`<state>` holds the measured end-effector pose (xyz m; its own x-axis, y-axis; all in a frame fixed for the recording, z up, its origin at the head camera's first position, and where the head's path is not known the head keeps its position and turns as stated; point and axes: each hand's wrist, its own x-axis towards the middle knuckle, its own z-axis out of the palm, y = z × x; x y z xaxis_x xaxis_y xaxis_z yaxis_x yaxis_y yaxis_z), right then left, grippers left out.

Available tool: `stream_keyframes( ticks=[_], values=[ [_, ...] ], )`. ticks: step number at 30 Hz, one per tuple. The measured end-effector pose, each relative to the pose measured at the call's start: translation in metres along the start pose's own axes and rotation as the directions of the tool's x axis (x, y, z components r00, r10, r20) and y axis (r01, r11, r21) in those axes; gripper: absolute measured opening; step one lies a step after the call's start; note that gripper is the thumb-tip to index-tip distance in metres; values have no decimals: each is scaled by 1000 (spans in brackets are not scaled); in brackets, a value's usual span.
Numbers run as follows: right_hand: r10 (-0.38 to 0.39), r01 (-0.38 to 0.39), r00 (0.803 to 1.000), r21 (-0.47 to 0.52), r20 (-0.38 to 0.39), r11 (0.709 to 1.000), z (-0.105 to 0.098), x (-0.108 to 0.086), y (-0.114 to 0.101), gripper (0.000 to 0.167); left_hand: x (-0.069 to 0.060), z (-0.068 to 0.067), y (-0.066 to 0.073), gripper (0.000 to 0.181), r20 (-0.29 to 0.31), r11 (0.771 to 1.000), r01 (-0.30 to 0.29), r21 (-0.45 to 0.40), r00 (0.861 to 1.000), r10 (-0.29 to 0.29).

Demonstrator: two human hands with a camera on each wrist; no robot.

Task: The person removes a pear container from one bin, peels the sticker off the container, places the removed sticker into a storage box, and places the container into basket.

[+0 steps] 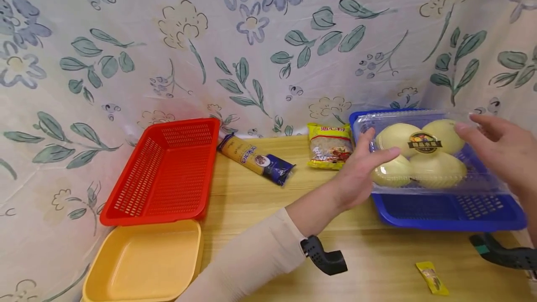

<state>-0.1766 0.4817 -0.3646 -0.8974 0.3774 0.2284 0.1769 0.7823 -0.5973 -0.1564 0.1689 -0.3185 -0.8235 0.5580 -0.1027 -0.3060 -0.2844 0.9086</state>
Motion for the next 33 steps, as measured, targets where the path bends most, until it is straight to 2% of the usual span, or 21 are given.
stream_keyframes(
  ticks=[2, 4, 8, 11, 17, 21, 25, 29, 33],
  values=[
    [-26, 26, 1000, 24, 7, 999, 1, -6, -23, 63, -7, -7, 4, 82, 10, 1000, -14, -2, 1000, 14],
    [-75, 73, 997, 66, 25, 995, 12, 2, -13, 62, -14, -14, 7, 79, 9, 1000, -30, 0, 1000, 30],
    [-62, 47, 979, 81, 192, 996, 3, -27, -68, 71, -26, -29, 8, 76, -10, 998, -62, -2, 998, 62],
    [-34, 24, 963, 40, 269, 999, -3, -53, -113, 77, -35, -39, 8, 76, -22, 997, -78, 2, 997, 78],
    [-51, 63, 944, -25, 327, 998, 8, -61, -137, 83, -58, -63, 19, 74, 8, 994, -102, 25, 995, 102],
    [-70, 81, 922, -13, 380, 997, 16, -65, -150, 87, -72, -81, 23, 76, 2, 996, -92, 0, 996, 92],
    [-105, 111, 887, 14, 450, 994, 26, -71, -161, 88, -87, -99, 26, 79, -27, 995, -97, -15, 995, 97],
    [-144, 139, 854, 48, 499, 989, 36, -80, -172, 87, -103, -113, 27, 82, -60, 993, -116, 13, 991, 116],
    [-176, 149, 845, 94, 505, 984, 50, -92, -184, 87, -117, -128, 27, 85, -77, 993, -110, 51, 991, 114]
  ],
)
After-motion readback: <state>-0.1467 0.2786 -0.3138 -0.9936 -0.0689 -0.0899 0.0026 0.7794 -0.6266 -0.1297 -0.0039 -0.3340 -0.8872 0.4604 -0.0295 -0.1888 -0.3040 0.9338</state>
